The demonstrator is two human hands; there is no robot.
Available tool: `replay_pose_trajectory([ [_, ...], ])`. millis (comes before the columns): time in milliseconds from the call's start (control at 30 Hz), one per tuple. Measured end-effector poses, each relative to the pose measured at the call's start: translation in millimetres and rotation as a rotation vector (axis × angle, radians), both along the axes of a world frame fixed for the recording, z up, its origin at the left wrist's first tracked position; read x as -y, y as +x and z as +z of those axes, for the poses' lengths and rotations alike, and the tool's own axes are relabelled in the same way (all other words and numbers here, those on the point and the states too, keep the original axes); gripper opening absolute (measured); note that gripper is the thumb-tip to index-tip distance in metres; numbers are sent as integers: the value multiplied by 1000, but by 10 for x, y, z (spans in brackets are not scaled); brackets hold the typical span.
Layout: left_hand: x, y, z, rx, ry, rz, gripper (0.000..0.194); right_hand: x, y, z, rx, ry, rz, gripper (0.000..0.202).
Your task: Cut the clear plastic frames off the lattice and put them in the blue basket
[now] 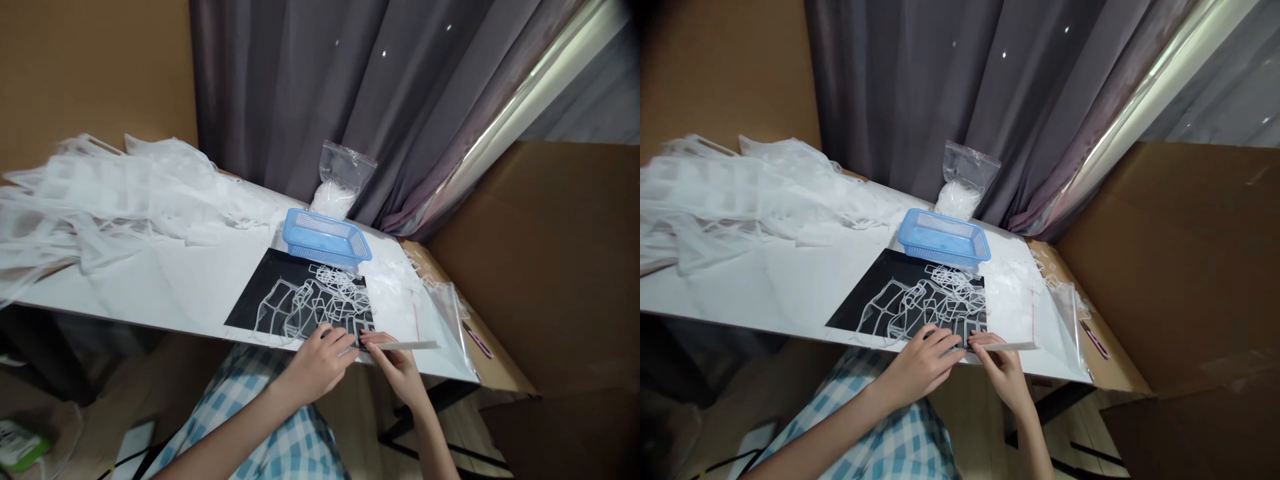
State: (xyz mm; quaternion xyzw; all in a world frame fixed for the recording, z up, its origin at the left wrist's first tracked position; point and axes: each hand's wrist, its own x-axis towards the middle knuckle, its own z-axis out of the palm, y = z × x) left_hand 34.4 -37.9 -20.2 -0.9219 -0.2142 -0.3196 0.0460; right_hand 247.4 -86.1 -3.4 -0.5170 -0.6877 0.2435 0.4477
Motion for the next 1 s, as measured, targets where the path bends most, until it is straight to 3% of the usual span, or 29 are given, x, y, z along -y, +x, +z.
replay_pose_trajectory([
  [367,-57,104,-177,47,48,65,19,-2,-92,-3,29,23,-7,17],
  [733,-62,106,-171,70,69,88,19,-11,102,69,64,-14,20,17],
  [1000,-58,118,-179,112,114,62,20,-17,133,-13,94,-25,7,19],
])
